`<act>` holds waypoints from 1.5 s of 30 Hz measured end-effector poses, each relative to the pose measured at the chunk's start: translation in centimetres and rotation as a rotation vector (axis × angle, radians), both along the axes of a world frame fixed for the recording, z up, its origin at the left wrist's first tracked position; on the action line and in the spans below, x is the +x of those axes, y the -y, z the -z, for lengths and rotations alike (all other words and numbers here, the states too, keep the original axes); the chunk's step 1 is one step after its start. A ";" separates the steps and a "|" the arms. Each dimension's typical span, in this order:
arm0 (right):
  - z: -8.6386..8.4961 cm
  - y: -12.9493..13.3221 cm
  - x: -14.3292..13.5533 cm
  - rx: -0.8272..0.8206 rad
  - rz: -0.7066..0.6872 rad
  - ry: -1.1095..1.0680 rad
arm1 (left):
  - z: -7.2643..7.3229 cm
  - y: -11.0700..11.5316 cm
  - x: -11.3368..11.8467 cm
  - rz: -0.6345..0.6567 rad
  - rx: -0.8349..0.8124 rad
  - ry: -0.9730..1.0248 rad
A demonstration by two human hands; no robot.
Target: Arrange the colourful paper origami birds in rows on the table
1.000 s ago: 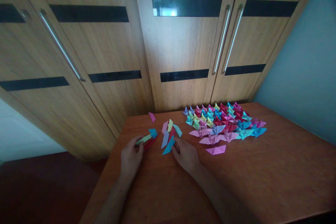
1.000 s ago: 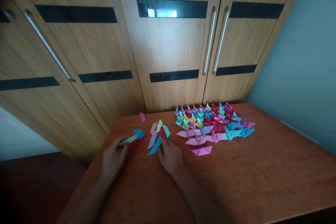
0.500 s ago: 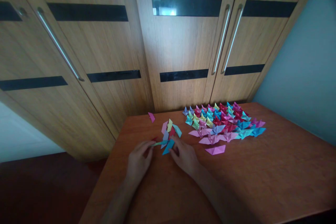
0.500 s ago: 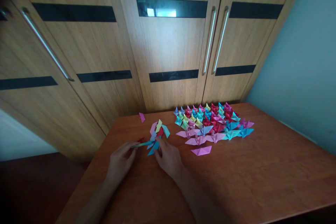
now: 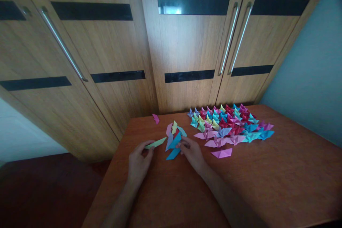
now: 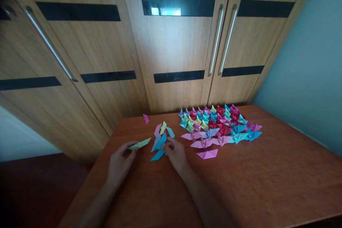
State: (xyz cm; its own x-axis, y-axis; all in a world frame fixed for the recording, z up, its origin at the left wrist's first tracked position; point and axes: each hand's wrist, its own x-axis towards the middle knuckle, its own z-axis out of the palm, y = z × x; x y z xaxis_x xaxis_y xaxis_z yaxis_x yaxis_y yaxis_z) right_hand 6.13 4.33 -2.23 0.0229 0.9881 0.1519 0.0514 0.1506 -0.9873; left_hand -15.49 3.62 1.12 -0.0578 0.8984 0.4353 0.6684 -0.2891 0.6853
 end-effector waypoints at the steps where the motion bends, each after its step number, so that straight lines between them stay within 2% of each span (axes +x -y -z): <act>1: 0.2 -0.1 0.0 -0.013 -0.009 -0.030 | 0.0 0.0 0.1 -0.007 -0.030 0.022; 7: 0.6 0.1 -0.1 0.033 0.104 0.016 | 0.0 0.0 0.9 0.016 -0.198 0.234; 14: -0.9 2.0 -0.9 0.088 -0.045 0.022 | 0.0 1.2 4.0 0.257 -0.329 0.481; 17: -1.2 3.1 -0.6 0.071 -0.032 0.032 | 0.1 1.9 5.6 0.319 -0.430 0.522; 21: -1.3 4.7 1.3 0.015 0.090 0.037 | 0.0 2.8 7.9 0.403 -0.526 0.550; 27: -1.5 7.7 7.0 -0.057 0.289 0.013 | 0.2 4.0 13.6 0.542 -0.481 0.544; 33: -1.8 9.8 14.2 -0.074 0.422 0.083 | 0.5 4.2 21.0 0.608 -0.293 0.308; 36: -1.6 10.2 17.6 -0.136 0.534 0.146 | 0.7 4.4 23.8 0.637 -0.170 0.199; 40: -0.5 10.1 21.9 -0.190 0.649 0.282 | 1.4 5.5 25.4 0.714 -0.010 -0.032; 45: 0.5 9.2 24.5 -0.340 0.733 0.734 | 1.8 7.3 25.7 0.810 0.022 -0.308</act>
